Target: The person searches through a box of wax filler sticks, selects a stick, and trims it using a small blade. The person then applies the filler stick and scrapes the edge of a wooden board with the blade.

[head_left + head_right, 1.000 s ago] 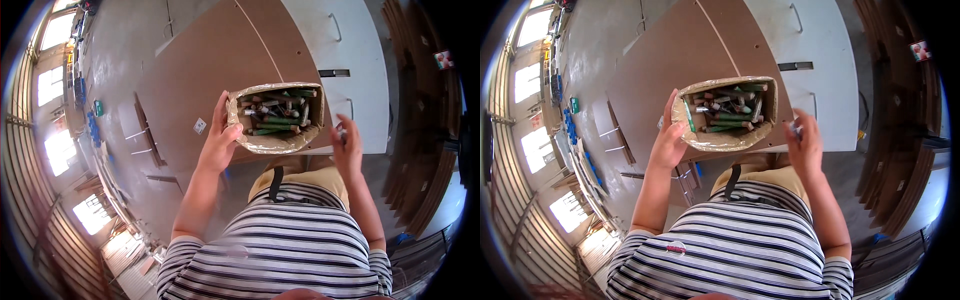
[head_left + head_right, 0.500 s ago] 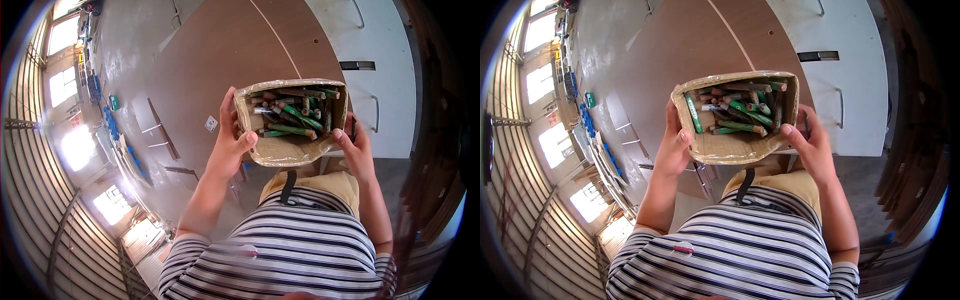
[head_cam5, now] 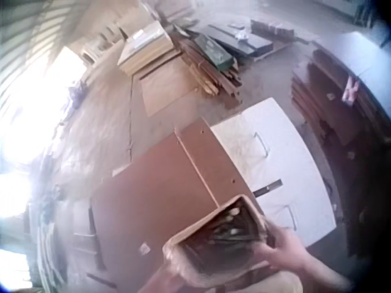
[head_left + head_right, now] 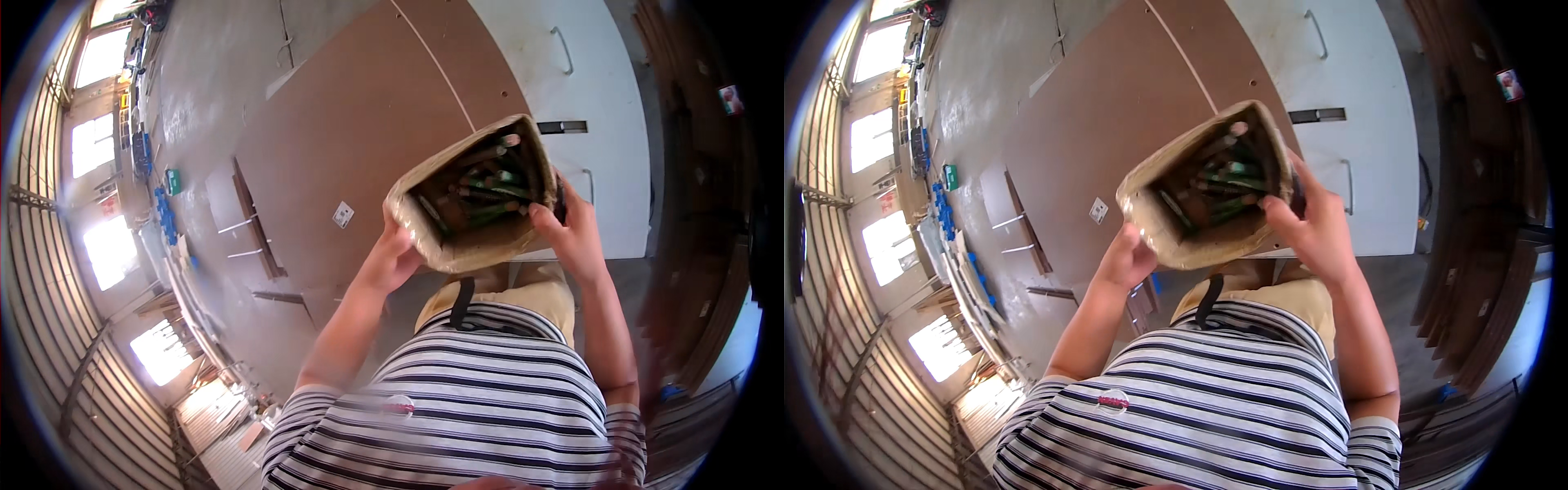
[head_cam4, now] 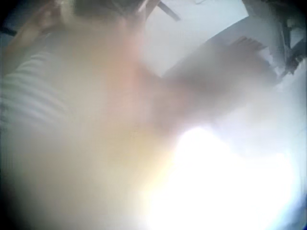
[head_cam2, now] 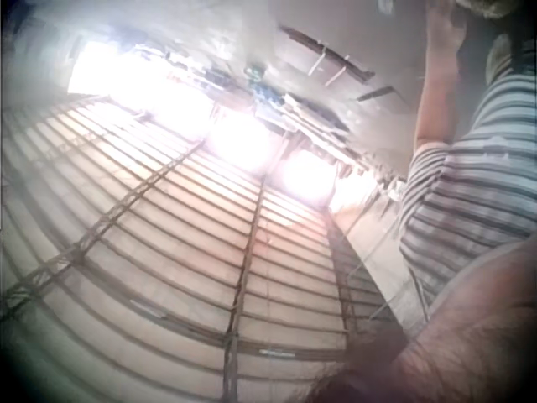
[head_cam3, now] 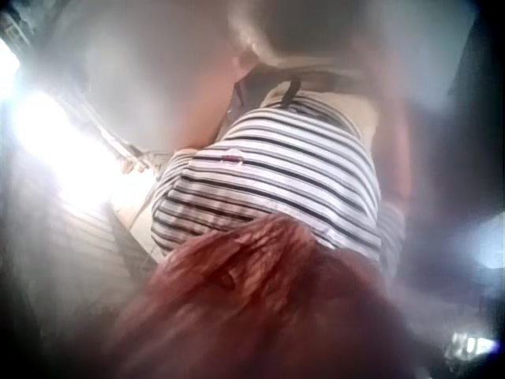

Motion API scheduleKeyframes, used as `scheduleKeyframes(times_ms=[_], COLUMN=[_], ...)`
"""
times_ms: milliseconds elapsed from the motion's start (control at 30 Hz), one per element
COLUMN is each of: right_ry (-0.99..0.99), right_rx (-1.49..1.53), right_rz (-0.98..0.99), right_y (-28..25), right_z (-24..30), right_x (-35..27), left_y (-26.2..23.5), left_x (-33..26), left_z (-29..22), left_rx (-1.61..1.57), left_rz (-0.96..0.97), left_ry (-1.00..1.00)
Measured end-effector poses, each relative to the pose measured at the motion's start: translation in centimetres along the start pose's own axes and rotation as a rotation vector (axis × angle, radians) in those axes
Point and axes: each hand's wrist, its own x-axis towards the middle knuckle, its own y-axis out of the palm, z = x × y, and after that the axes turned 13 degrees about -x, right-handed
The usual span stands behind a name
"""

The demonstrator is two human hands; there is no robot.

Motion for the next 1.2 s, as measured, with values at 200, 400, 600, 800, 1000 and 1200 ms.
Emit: scheduleKeyframes(times_ms=[200,400,600,800,1000,1200], right_ry=[-0.708,-0.621,-0.494,-0.611,-0.482,-0.618], right_rx=[-0.469,-0.304,-0.021,0.235,0.292,0.262], right_rz=[-0.111,0.005,0.239,0.28,0.302,0.326], right_y=[-1.4,-4.1,-4.6,-4.1,-3.6,-3.1], right_z=[7.9,11.2,11.3,10.6,11.5,12.1], right_x=[-2.7,-0.8,0.1,2.2,2.3,1.4], left_y=[2.6,3.8,8.0,11.0,13.1,15.5], left_x=[-1.7,-2.9,-6.0,-8.0,-9.4,-9.8], left_z=[0.2,0.6,-0.5,-0.3,-2.4,-3.1], left_rx=[-0.195,-0.131,0.077,-0.072,0.259,0.401], left_rz=[0.257,0.062,0.051,0.299,0.115,0.062], left_ry=[0.11,0.188,0.403,0.466,0.392,0.421])
